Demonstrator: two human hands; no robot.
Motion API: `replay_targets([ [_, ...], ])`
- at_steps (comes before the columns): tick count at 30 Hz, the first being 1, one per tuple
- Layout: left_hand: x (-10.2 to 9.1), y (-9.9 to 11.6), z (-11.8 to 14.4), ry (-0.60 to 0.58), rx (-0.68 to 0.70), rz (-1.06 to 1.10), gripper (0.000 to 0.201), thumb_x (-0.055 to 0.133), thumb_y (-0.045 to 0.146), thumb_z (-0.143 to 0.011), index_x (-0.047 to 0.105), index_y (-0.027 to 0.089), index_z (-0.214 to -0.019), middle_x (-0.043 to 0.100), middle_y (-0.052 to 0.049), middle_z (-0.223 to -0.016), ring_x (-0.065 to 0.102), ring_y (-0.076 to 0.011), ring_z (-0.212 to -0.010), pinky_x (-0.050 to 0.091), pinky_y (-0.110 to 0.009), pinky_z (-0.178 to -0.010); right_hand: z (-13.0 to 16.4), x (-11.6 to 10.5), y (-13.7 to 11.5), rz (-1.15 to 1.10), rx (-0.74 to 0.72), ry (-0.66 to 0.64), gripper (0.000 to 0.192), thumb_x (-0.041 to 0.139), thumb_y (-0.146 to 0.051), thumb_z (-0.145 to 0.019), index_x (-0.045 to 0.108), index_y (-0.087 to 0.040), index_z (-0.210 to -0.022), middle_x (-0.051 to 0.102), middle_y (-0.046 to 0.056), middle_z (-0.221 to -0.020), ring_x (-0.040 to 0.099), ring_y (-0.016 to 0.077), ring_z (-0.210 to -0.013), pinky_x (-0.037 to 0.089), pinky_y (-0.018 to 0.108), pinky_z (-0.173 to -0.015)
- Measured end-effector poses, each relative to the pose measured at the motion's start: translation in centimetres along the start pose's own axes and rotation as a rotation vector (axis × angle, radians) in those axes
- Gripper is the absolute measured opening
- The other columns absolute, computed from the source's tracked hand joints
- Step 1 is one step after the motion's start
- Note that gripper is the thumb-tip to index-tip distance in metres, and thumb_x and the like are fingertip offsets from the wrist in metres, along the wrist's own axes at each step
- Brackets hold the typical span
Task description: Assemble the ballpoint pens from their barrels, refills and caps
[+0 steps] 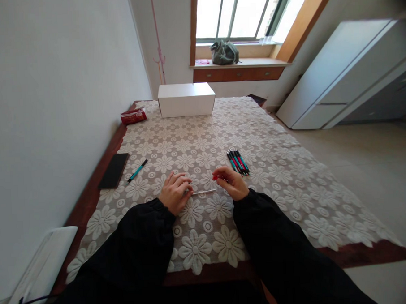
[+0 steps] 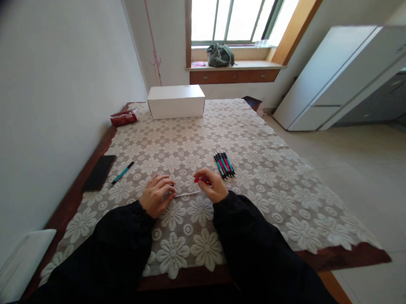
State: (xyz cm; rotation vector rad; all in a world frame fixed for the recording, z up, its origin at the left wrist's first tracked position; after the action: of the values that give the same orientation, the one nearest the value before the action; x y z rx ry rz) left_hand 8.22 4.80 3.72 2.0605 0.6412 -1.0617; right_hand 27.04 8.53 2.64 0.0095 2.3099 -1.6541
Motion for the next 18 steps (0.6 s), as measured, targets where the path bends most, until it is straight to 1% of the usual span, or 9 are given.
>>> replay_targets([
  [2,0.2,0.1,0.1,-0.011,0.01,0.011,0.009,0.071,0.028,-0.088,0.074,0.025,-0.096,0.072,-0.005,-0.121,0.052,-0.03,-0.132,0.028,-0.061,-0.123,0.0,0.1,0.2,0.022,0.0,-0.006,0.017,0.062,-0.025,-0.084,0.067,-0.022,-0.1,0.071,0.002,-0.086,0.064,0.0167,-0.076,0.051,0.031,-0.07],
  [4,0.4,0.3,0.1,-0.018,0.02,0.014,0.005,0.073,0.028,-0.086,0.075,0.026,-0.09,0.072,-0.003,-0.121,0.052,-0.0308,-0.132,0.03,-0.061,-0.122,0.0,0.2,0.3,0.033,-0.001,-0.005,0.017,0.061,-0.024,-0.084,0.067,-0.022,-0.1,0.072,0.003,-0.087,0.066,0.0165,-0.077,0.052,0.031,-0.072],
  [5,0.4,0.4,0.1,-0.016,0.022,0.008,0.003,0.072,0.028,-0.087,0.074,0.026,-0.086,0.072,-0.003,-0.12,0.053,-0.0306,-0.132,0.031,-0.061,-0.121,-0.1,0.2,0.3,0.039,-0.002,-0.003,0.017,0.061,-0.023,-0.084,0.067,-0.021,-0.099,0.072,0.003,-0.087,0.066,0.0165,-0.077,0.053,0.031,-0.072],
  [6,0.5,0.6,0.0,-0.013,0.025,-0.003,0.006,0.071,0.027,-0.088,0.074,0.025,-0.083,0.073,-0.003,-0.119,0.053,-0.0304,-0.131,0.032,-0.06,-0.121,-0.1,0.1,0.3,0.047,-0.004,0.002,0.017,0.061,-0.023,-0.084,0.068,-0.021,-0.099,0.072,0.003,-0.086,0.066,0.0166,-0.077,0.053,0.031,-0.072],
  [9,0.4,1.0,-0.1,-0.011,0.039,-0.042,0.01,0.066,0.025,-0.091,0.072,0.024,-0.084,0.074,-0.003,-0.115,0.055,-0.0295,-0.129,0.033,-0.059,-0.12,-0.1,0.0,0.1,0.073,-0.013,0.006,0.017,0.061,-0.023,-0.083,0.068,-0.022,-0.098,0.072,0.003,-0.086,0.067,0.0173,-0.078,0.054,0.031,-0.073],
  [11,0.0,1.1,-0.2,0.01,0.045,-0.054,0.011,0.062,0.024,-0.094,0.071,0.023,-0.088,0.074,-0.004,-0.114,0.056,-0.0283,-0.127,0.035,-0.057,-0.119,-0.2,-0.2,0.1,0.095,-0.017,0.011,0.016,0.061,-0.022,-0.082,0.068,-0.022,-0.097,0.072,0.003,-0.085,0.068,0.0179,-0.079,0.055,0.032,-0.073],
  [14,-1.2,0.4,-0.2,0.094,0.016,-0.059,0.012,0.058,0.024,-0.096,0.07,0.023,-0.094,0.075,-0.004,-0.111,0.057,-0.0268,-0.125,0.036,-0.054,-0.118,-0.3,-0.5,0.1,0.138,-0.021,0.028,0.014,0.062,-0.022,-0.081,0.067,-0.023,-0.094,0.073,0.003,-0.085,0.068,0.0184,-0.078,0.056,0.032,-0.073],
  [16,-1.9,-0.1,-0.1,0.134,-0.004,-0.064,0.013,0.057,0.025,-0.097,0.069,0.023,-0.096,0.075,-0.004,-0.105,0.059,-0.0262,-0.12,0.039,-0.051,-0.115,-0.3,-0.7,0.1,0.165,-0.03,0.034,0.014,0.063,-0.023,-0.08,0.067,-0.023,-0.093,0.073,0.002,-0.084,0.068,0.0185,-0.078,0.057,0.033,-0.073],
  [18,-2.2,-0.3,0.0,0.147,-0.015,-0.076,0.014,0.055,0.026,-0.098,0.069,0.023,-0.096,0.075,-0.005,-0.098,0.061,-0.0257,-0.114,0.043,-0.048,-0.109,-0.3,-0.6,0.1,0.196,-0.044,0.034,0.014,0.064,-0.023,-0.08,0.067,-0.023,-0.093,0.073,0.003,-0.084,0.068,0.0185,-0.076,0.058,0.033,-0.073],
])
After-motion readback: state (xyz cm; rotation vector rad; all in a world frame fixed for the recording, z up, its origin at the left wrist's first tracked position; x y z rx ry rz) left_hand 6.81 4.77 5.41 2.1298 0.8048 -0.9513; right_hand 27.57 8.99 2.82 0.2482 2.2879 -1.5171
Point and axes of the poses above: each hand's wrist, its own z-axis away from the middle knuckle, its own x-axis out of the palm, y = z × x, the point moved 10 cm from there along -z, towards the middle knuckle
